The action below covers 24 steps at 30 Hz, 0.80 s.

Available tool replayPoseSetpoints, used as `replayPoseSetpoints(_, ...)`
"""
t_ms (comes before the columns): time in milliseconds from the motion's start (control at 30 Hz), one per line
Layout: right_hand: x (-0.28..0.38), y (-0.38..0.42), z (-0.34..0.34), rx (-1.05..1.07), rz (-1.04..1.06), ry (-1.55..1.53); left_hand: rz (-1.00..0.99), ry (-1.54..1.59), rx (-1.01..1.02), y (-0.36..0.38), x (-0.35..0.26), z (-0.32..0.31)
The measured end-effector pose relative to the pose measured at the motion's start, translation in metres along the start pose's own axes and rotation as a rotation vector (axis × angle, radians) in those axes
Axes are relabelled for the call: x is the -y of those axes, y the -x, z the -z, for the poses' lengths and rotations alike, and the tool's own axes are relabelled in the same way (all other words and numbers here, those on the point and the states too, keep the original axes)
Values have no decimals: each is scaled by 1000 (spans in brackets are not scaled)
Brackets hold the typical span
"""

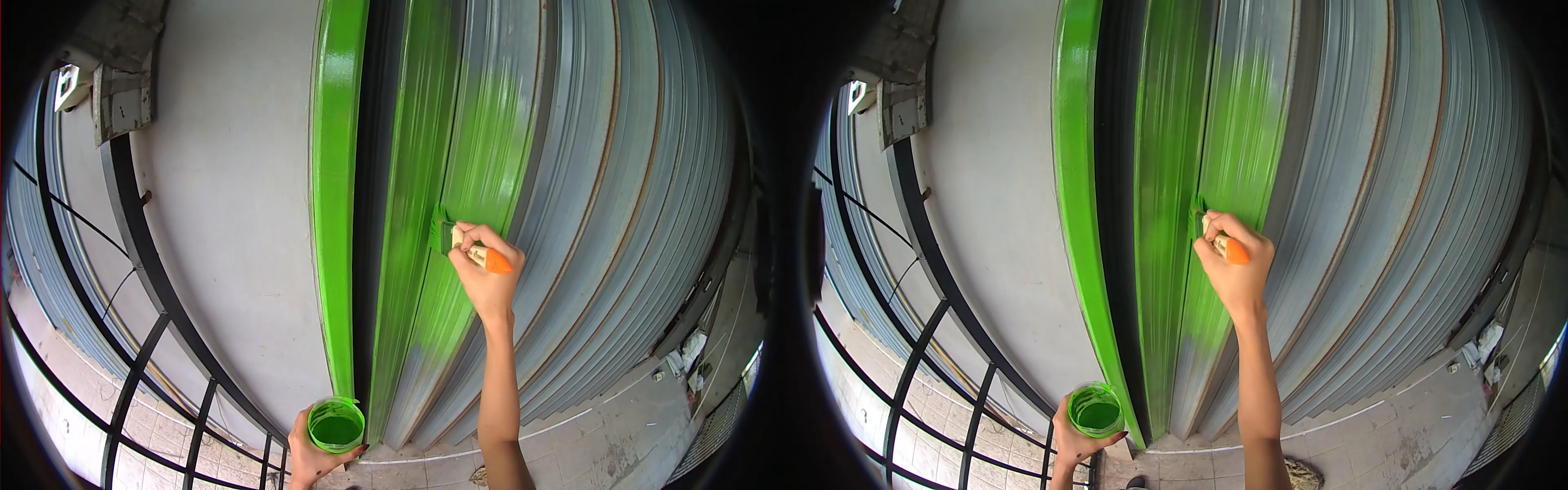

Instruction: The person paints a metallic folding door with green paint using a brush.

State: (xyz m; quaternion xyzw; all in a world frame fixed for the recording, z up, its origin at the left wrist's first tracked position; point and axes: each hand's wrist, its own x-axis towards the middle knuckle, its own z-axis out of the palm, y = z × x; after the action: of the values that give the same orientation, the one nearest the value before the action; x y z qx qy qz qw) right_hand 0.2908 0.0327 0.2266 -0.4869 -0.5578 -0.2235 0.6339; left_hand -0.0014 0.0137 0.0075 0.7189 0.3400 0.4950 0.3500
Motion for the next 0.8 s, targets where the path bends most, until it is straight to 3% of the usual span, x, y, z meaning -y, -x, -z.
replayPoseSetpoints(33,1,-4,3,-35,-47,-71,-1,13,-7,-1,0,-1)
replayPoseSetpoints(133,6,-10,-4,-87,73,-5,24,12,-14,-2,-4,0)
replayPoseSetpoints(167,1,-9,-3,22,38,13,16,2,-12,-2,-3,1)
replayPoseSetpoints(267,4,-11,4,-24,-73,-72,-2,-20,-20,-2,-2,1)
replayPoseSetpoints(300,2,-14,2,-107,-17,-114,-4,-32,-23,-2,-4,2)
replayPoseSetpoints(433,2,-18,0,43,2,8,-4,-41,-32,-2,0,2)
replayPoseSetpoints(533,2,-25,3,-127,-33,-157,-13,-10,-36,-4,-4,2)
replayPoseSetpoints(567,3,-28,3,-158,70,-46,-4,-2,-37,-4,-7,2)
replayPoseSetpoints(667,1,-32,4,55,75,11,1,-5,-33,-4,-10,1)
replayPoseSetpoints(800,12,-42,3,-152,56,-79,-14,-30,-37,-6,-10,1)
